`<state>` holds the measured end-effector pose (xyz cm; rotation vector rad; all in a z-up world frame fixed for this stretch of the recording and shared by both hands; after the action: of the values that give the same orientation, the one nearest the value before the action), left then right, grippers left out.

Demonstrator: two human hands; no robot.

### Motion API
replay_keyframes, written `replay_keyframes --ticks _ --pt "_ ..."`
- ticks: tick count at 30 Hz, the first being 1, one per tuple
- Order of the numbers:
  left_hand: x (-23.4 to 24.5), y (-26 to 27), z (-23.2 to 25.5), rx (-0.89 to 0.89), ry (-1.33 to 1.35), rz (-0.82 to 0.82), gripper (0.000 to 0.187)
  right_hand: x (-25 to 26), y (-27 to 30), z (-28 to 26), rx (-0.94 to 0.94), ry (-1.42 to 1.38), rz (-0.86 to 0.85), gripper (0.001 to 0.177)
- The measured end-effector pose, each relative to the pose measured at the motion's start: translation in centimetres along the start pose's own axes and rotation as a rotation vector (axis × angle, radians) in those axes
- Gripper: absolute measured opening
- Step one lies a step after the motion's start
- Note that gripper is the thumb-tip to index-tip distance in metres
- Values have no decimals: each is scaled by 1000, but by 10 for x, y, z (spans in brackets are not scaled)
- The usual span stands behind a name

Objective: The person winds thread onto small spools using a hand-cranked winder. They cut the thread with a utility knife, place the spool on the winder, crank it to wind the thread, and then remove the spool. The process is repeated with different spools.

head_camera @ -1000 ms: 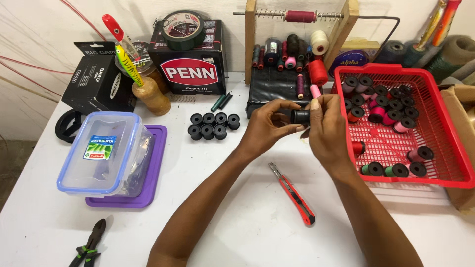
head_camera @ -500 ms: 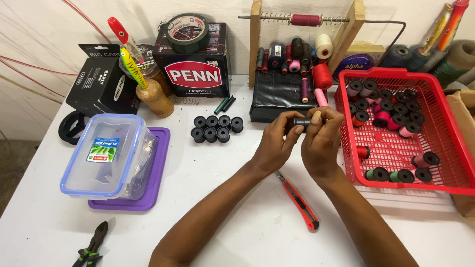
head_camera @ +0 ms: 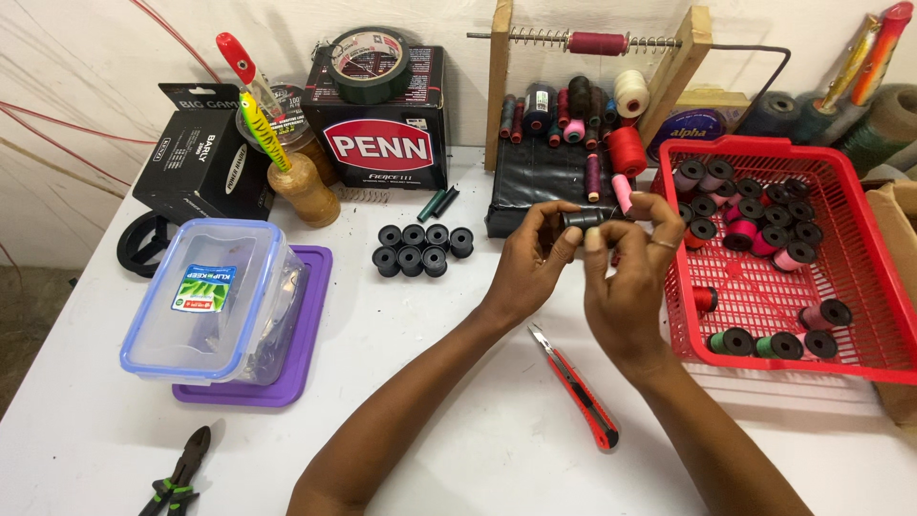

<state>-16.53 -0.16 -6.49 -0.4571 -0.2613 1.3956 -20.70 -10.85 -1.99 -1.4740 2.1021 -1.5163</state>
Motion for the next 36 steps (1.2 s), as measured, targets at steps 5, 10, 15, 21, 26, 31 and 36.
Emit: replay_keyframes --ticks 5,10,15,21,26,31,36 --pt "1 -1 -2 20 35 -6 31 -2 5 -7 -19 63 3 12" --pt "1 -3 6 42 69 -5 31 -4 7 -6 14 110 31 9" --pt "2 -3 3 43 45 -5 31 -3 9 -6 22 124 75 10" --pt "-1 -4 -6 81 113 6 31 -2 14 4 -10 30 133 7" --pt "-4 -4 -5 116 191 -15 31 -3 14 6 -71 -111 165 7" --pt "-6 -5 -15 171 271 -50 32 -2 15 12 -135 -307 192 8" --pt "-7 -4 -16 238 304 -83 31 1 13 13 -104 -276 196 11"
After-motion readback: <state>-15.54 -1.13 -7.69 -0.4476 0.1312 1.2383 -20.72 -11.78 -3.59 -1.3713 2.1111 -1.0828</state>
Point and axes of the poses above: each hand's wrist, its own y-axis away from the middle knuckle, its own x-axis out of the back of the hand, z = x × y, the point moved 4 cm from there along -y, towards the middle knuckle
